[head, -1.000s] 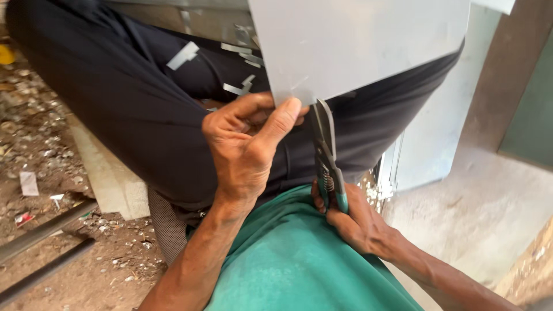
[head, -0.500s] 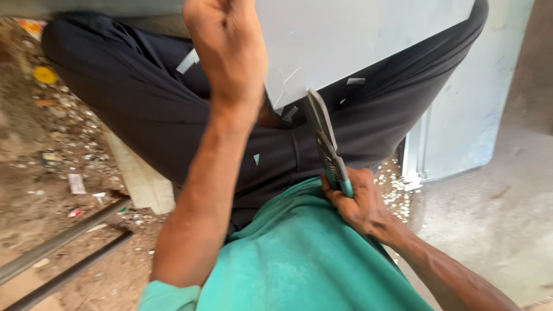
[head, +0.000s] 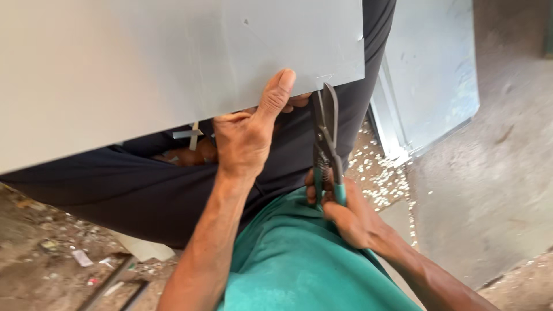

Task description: The person sits cross-legged on the floor and uses tin snips to cut a large, translucent plastic sheet. They repeatedly trim the edges of the sheet, creating small rectangular notches and removing strips of material.

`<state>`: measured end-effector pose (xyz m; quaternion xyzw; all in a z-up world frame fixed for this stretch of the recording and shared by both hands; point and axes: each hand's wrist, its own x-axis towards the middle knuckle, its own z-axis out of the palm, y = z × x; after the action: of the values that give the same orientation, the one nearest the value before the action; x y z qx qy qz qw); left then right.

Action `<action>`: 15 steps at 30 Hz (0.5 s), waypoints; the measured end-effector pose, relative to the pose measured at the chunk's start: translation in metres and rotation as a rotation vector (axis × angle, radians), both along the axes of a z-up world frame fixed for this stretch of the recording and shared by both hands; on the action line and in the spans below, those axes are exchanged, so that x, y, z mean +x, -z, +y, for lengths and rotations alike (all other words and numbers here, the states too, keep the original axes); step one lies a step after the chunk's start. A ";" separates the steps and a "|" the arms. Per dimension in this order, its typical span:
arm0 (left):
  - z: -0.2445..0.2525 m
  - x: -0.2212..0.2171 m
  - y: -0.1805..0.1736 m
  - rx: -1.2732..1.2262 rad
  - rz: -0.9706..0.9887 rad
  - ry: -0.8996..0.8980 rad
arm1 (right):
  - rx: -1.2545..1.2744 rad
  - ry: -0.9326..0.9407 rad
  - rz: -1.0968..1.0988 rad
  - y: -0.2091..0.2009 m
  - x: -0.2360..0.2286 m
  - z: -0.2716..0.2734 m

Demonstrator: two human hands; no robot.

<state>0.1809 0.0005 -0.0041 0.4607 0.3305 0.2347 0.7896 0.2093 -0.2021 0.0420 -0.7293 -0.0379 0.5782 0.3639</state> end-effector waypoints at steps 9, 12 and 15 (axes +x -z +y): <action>-0.004 0.006 0.016 0.066 -0.056 -0.022 | -0.080 -0.017 -0.183 0.013 -0.002 0.012; -0.003 0.006 0.015 0.075 -0.032 -0.005 | -0.064 0.003 -0.164 0.017 -0.001 0.010; -0.001 0.006 0.012 0.090 -0.102 0.006 | 0.004 -0.020 -0.127 0.015 0.001 0.005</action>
<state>0.1871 -0.0006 -0.0157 0.4842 0.2775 0.2701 0.7846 0.2106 -0.1972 0.0269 -0.7633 -0.0693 0.5342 0.3567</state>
